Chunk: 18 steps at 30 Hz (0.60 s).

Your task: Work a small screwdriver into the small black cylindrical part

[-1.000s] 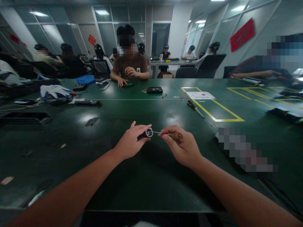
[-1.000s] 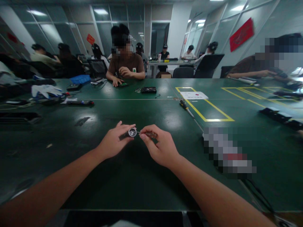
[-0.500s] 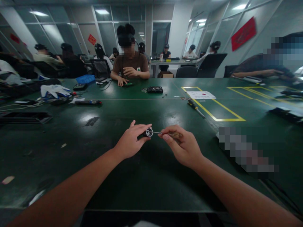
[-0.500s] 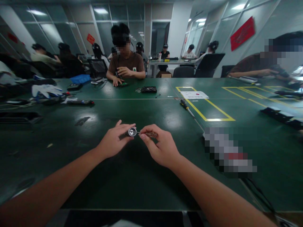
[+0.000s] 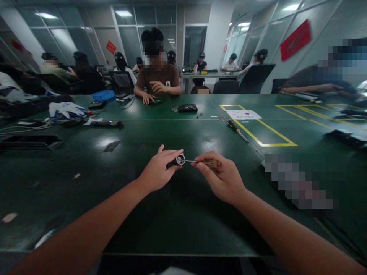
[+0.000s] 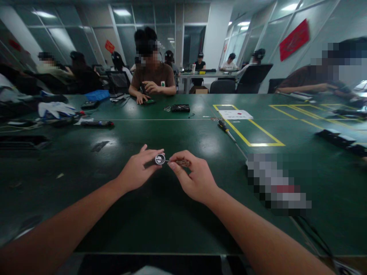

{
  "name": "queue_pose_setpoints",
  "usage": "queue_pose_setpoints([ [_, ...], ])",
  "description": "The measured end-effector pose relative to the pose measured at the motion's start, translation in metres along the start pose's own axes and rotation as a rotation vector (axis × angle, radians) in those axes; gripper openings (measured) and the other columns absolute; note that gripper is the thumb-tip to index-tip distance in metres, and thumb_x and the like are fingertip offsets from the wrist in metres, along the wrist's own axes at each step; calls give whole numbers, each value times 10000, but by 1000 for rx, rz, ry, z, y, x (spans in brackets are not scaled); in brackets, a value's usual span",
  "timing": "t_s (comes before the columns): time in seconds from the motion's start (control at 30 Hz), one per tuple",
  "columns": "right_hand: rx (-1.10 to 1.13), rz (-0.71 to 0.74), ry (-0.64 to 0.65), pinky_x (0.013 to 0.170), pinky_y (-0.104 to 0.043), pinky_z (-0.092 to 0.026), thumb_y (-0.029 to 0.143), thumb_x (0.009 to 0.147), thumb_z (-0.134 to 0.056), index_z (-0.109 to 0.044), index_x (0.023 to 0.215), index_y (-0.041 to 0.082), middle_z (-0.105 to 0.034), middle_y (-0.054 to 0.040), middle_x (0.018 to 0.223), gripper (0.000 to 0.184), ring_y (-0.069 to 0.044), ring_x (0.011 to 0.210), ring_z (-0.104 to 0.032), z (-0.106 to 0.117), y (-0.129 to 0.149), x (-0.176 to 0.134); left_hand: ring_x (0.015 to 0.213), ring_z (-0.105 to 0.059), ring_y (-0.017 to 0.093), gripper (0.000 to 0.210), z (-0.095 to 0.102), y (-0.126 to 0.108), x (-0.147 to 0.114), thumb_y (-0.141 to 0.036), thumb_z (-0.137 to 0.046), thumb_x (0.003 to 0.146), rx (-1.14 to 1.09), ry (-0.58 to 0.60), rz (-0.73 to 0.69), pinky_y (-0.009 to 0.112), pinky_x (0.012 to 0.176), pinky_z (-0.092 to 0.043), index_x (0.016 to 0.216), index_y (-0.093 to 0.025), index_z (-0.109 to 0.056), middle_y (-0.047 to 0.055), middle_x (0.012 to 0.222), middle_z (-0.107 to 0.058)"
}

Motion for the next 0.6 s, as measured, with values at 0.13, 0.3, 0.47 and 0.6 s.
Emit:
queue_pose_setpoints([
  [0.13, -12, 10, -39, 664, -282, -525, 295, 983, -611, -651, 1033, 221, -771, -36, 870, 98, -178, 723, -733, 5, 0, -2, 1245, -636, 241, 457, 0, 2, 0, -229, -672, 930, 7, -7, 3, 644, 1228, -201, 1379, -232, -591, 81, 1330, -690],
  [0.3, 19, -9, -14, 697, -297, -537, 312, 985, -613, -647, 1040, 223, -768, -42, 878, 110, -194, 770, -744, 3, -5, -2, 1228, -645, 240, 458, 0, 0, 0, -217, -670, 929, 15, -7, 4, 644, 1228, -206, 1380, -230, -592, 80, 1316, -696],
  [0.47, 21, -14, 9, 690, -296, -538, 317, 985, -611, -649, 1033, 223, -763, -42, 875, 113, -188, 754, -736, -1, -5, 0, 1230, -643, 239, 471, 0, -2, 0, -194, -677, 920, 19, 4, 2, 643, 1232, -197, 1382, -213, -589, 82, 1317, -695],
  [0.6, 8, -21, 5, 690, -297, -538, 322, 983, -613, -652, 1040, 219, -766, -43, 866, 124, -190, 746, -736, 0, -6, -1, 1230, -644, 238, 466, 0, 0, 1, -195, -677, 920, 9, 3, 9, 643, 1233, -198, 1377, -219, -593, 76, 1320, -696],
])
Point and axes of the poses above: each hand's wrist, its own x-axis towards the middle knuckle, its own z-axis out of the back of the hand, y = z × x, the point moved 7 cm from there along x, towards the middle knuckle
